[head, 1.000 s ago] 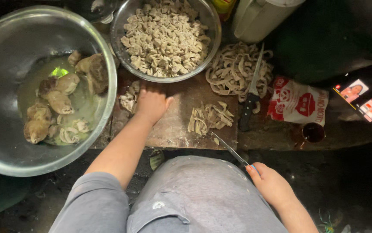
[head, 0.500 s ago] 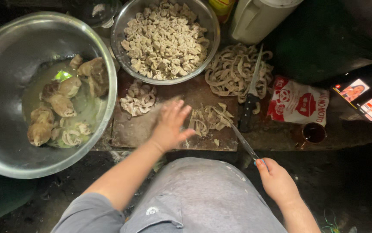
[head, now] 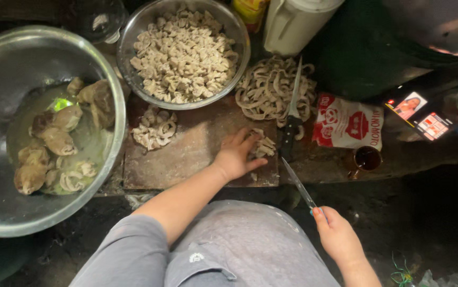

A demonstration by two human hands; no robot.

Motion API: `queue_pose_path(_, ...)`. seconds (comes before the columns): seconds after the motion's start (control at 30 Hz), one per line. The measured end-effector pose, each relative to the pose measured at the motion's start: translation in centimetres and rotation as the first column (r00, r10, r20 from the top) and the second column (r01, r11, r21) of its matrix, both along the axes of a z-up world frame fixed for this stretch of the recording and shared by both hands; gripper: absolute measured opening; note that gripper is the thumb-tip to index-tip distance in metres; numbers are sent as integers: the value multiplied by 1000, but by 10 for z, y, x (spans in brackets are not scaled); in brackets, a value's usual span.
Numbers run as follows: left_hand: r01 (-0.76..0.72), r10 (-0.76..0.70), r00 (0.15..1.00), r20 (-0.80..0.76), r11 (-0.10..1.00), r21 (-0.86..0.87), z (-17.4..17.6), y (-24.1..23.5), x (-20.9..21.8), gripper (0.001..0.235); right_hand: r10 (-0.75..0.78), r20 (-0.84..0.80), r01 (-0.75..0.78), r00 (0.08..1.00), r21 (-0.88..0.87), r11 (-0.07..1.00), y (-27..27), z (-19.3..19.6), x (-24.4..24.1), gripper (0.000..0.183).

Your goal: The person slices pieces of cooked organ meat and tripe on a wooden board using a knife.

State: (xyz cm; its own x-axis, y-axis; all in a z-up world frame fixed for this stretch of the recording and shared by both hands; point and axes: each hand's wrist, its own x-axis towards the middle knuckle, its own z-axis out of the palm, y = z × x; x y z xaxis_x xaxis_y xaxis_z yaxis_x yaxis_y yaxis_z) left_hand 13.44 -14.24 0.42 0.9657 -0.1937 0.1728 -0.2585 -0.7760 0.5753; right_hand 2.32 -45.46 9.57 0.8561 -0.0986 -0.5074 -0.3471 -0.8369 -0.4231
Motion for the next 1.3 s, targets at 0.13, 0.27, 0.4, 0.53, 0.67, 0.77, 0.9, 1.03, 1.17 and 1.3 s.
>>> queue_pose_path(0.13,-190,190,982,-18,977,-94,29,3,25,72,-106,-86,106,991,0,994,-6,2,-8,42)
queue_pose_path(0.27,-222,236,875,-423,972,84,47,4,93,98,-106,-32,108,994,36,994,-15,-4,-19,41)
queue_pose_path(0.4,182,-46,973,-227,759,625,3,-18,135,48,-123,-11,123,992,48,991,-32,-10,-34,41)
queue_pose_path(0.53,-60,136,941,-309,968,244,-53,-49,205,52,-195,-113,199,974,26,980,-46,-13,-41,42)
queue_pose_path(0.67,-212,196,929,-315,977,-15,-45,-49,226,43,-220,-110,227,969,53,972,-42,-7,-43,39)
queue_pose_path(0.77,-188,200,856,-476,979,74,3,-43,201,66,-216,-74,223,974,99,970,-31,5,-35,37)
queue_pose_path(0.9,-85,185,873,-452,969,232,64,-28,139,84,-161,1,155,987,255,954,-15,4,-16,38)
queue_pose_path(1.03,-89,108,957,-268,993,80,84,3,60,71,-139,-22,138,990,357,924,2,-7,1,36)
queue_pose_path(1.17,23,-44,997,-56,945,-326,106,70,-18,49,-85,11,67,996,514,855,29,-19,22,36)
queue_pose_path(1.3,-187,159,980,-118,942,-279,147,154,-83,40,3,45,-29,999,593,805,57,-24,39,34)
